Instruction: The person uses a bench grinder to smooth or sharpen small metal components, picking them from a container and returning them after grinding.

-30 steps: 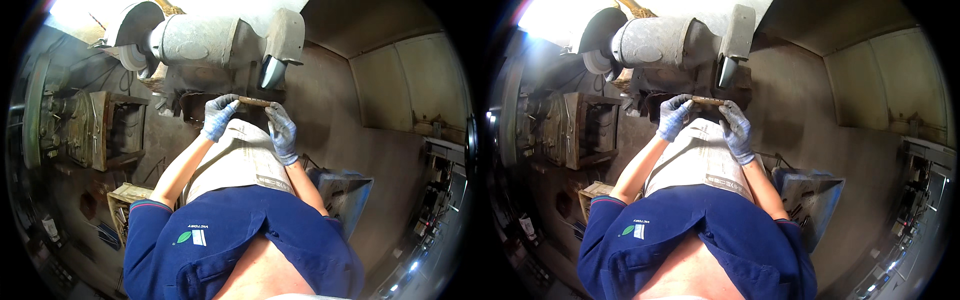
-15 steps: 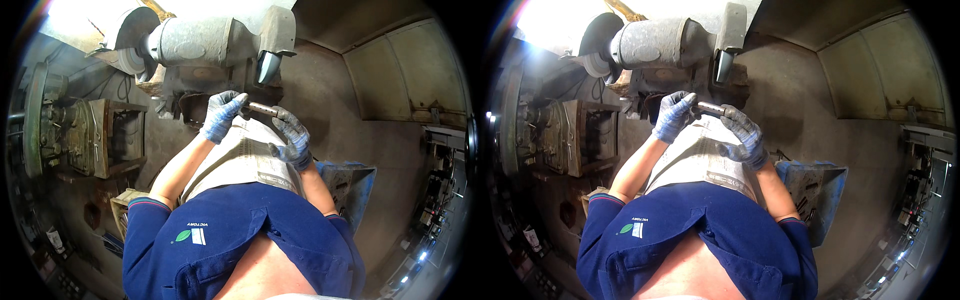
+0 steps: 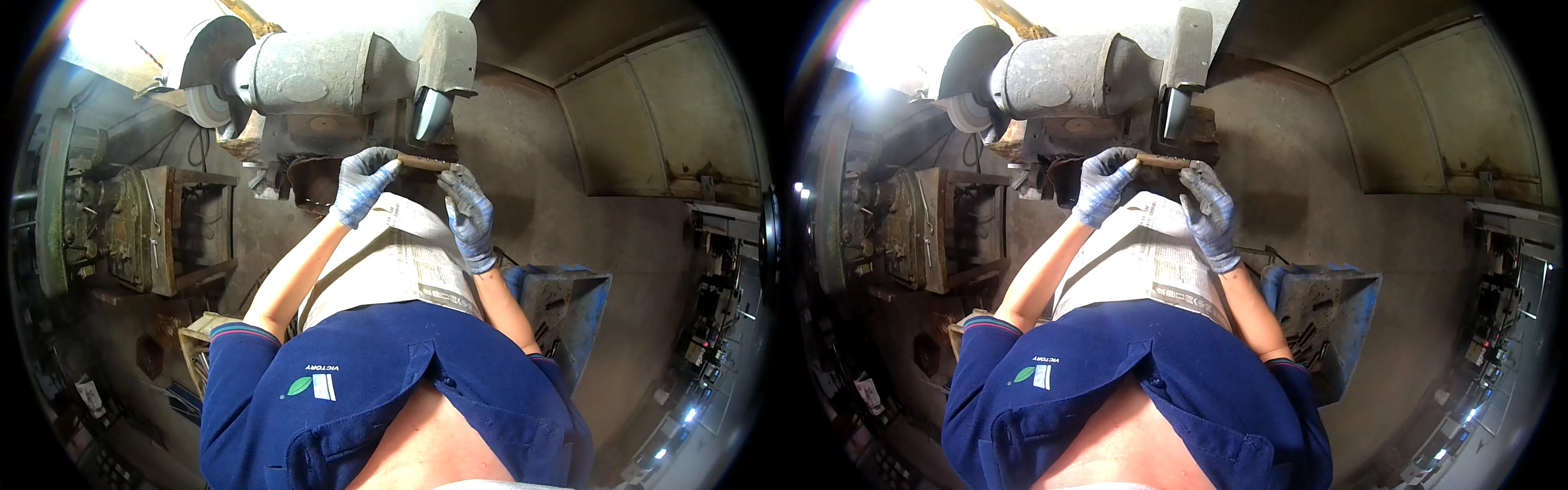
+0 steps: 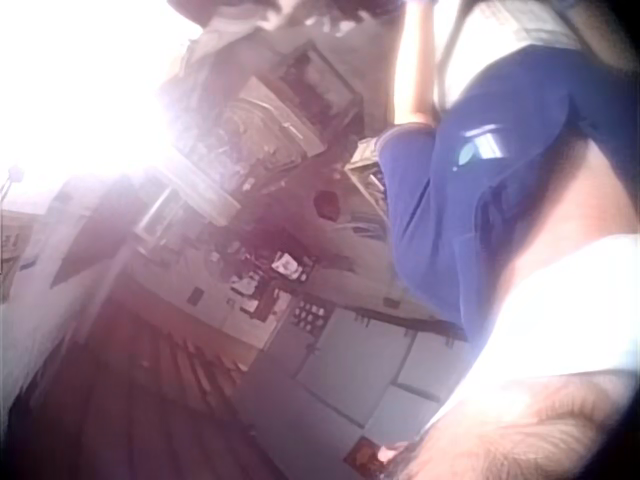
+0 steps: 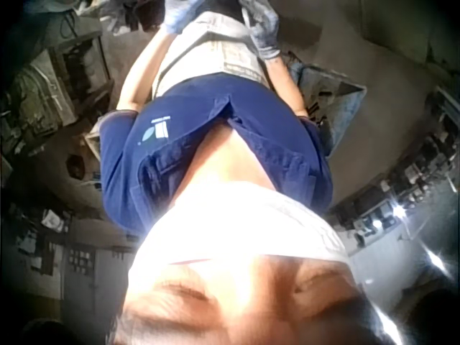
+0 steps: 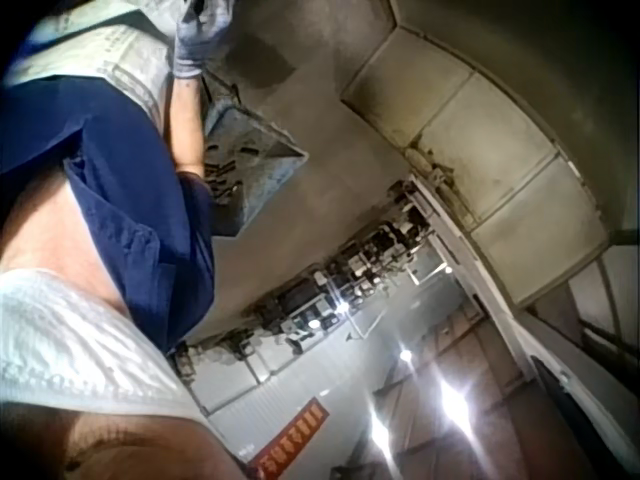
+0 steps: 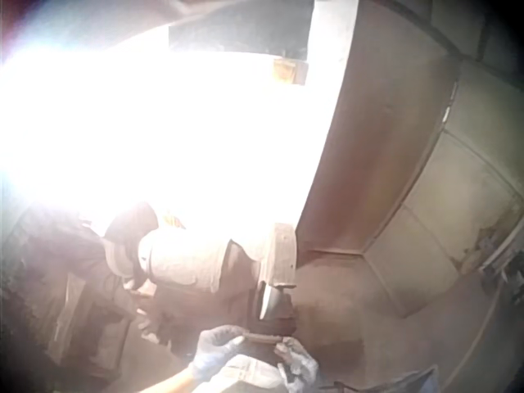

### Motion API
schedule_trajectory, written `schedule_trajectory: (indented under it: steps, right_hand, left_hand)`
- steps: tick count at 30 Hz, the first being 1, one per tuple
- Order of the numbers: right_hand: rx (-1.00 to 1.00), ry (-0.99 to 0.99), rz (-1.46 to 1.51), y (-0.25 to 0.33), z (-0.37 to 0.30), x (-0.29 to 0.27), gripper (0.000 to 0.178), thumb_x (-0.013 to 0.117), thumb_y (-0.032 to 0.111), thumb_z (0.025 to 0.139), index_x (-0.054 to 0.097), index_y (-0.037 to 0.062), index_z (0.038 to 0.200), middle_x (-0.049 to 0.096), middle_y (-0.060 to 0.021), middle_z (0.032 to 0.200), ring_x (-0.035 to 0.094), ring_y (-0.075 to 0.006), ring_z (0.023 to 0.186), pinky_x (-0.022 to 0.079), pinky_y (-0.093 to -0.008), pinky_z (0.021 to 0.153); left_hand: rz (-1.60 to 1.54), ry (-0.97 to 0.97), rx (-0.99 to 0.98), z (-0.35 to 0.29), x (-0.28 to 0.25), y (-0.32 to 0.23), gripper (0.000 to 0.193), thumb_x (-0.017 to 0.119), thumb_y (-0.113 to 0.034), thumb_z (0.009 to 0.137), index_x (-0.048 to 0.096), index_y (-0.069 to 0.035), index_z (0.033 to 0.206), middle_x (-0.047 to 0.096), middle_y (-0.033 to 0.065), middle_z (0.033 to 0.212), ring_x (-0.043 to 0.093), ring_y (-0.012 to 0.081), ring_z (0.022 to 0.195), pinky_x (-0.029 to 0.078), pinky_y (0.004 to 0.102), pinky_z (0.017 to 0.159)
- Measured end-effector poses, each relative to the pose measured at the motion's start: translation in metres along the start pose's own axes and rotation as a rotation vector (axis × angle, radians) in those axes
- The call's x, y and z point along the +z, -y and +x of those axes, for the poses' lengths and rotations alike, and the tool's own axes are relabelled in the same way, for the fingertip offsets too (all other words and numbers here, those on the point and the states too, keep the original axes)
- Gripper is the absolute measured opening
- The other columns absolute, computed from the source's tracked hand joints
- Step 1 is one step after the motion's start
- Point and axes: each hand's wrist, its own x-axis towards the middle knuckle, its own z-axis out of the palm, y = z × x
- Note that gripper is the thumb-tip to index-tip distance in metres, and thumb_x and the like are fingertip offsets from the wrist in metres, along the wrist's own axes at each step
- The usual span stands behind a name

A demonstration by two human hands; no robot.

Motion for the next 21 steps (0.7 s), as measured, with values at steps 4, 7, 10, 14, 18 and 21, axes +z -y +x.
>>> schedule_trajectory:
  steps: [4,7,10,14,18,21]
  right_hand:
    - [0.101,-0.061,0.029,-0.04,-0.004,0.013,0.028,0.065,0.0,0.077,0.066,0.0041,0.105,0.063,-0.0111,0.11,0.057,-0.0237,0.109,0.043,-0.0316,0.094]
    - [0.202,-0.107,0.137,-0.064,-0.002,0.019,0.025,0.065,0.0,0.078,0.066,0.0033,0.103,0.064,-0.0114,0.107,0.057,-0.0237,0.108,0.044,-0.0308,0.093]
    - [0.28,-0.12,0.223,-0.071,0.003,0.012,0.019,0.061,0.001,0.082,0.067,0.0016,0.101,0.066,-0.0112,0.102,0.06,-0.0188,0.1,0.046,-0.0293,0.089]
    - [0.354,-0.189,0.4,-0.084,0.004,0.015,0.017,0.059,0.002,0.085,0.066,0.0004,0.099,0.066,-0.0099,0.099,0.061,-0.0157,0.092,0.046,-0.0269,0.082]
    - [0.394,-0.195,0.469,-0.081,0.007,0.028,0.015,0.059,0.003,0.085,0.067,0.0007,0.099,0.067,-0.0085,0.096,0.06,-0.0123,0.088,0.046,-0.0252,0.078]
    - [0.382,-0.19,0.457,-0.081,0.01,0.047,0.015,0.062,0.004,0.084,0.067,0.0015,0.098,0.067,-0.0075,0.093,0.061,-0.0126,0.087,0.047,-0.0252,0.077]
  left_hand:
    - [-0.085,-0.05,-0.103,0.016,0.006,0.021,0.014,0.064,-0.007,0.084,0.063,0.002,0.094,0.064,0.004,0.08,0.057,0.0076,0.068,0.048,0.0213,0.063]
    - [-0.027,-0.106,-0.073,0.031,0.011,0.042,0.012,0.063,-0.005,0.083,0.064,0.003,0.092,0.064,0.0045,0.082,0.058,0.009,0.07,0.05,0.0227,0.064]
    - [-0.268,-0.117,-0.13,0.041,0.024,0.057,0.009,0.061,-0.002,0.084,0.063,0.004,0.09,0.065,0.007,0.08,0.062,0.0137,0.07,0.054,0.0271,0.067]
    - [-0.328,-0.141,-0.204,0.05,0.033,0.057,0.008,0.06,-0.002,0.085,0.063,0.004,0.089,0.065,0.0095,0.082,0.063,0.0165,0.071,0.054,0.0277,0.069]
    - [-0.262,-0.187,-0.167,0.052,0.023,0.061,0.008,0.06,-0.002,0.084,0.063,0.003,0.089,0.066,0.0089,0.08,0.063,0.0155,0.07,0.054,0.0263,0.068]
    - [-0.213,-0.241,-0.167,0.053,0.011,0.05,0.006,0.06,-0.003,0.084,0.064,0.001,0.088,0.065,0.0074,0.078,0.062,0.0144,0.067,0.053,0.0254,0.063]
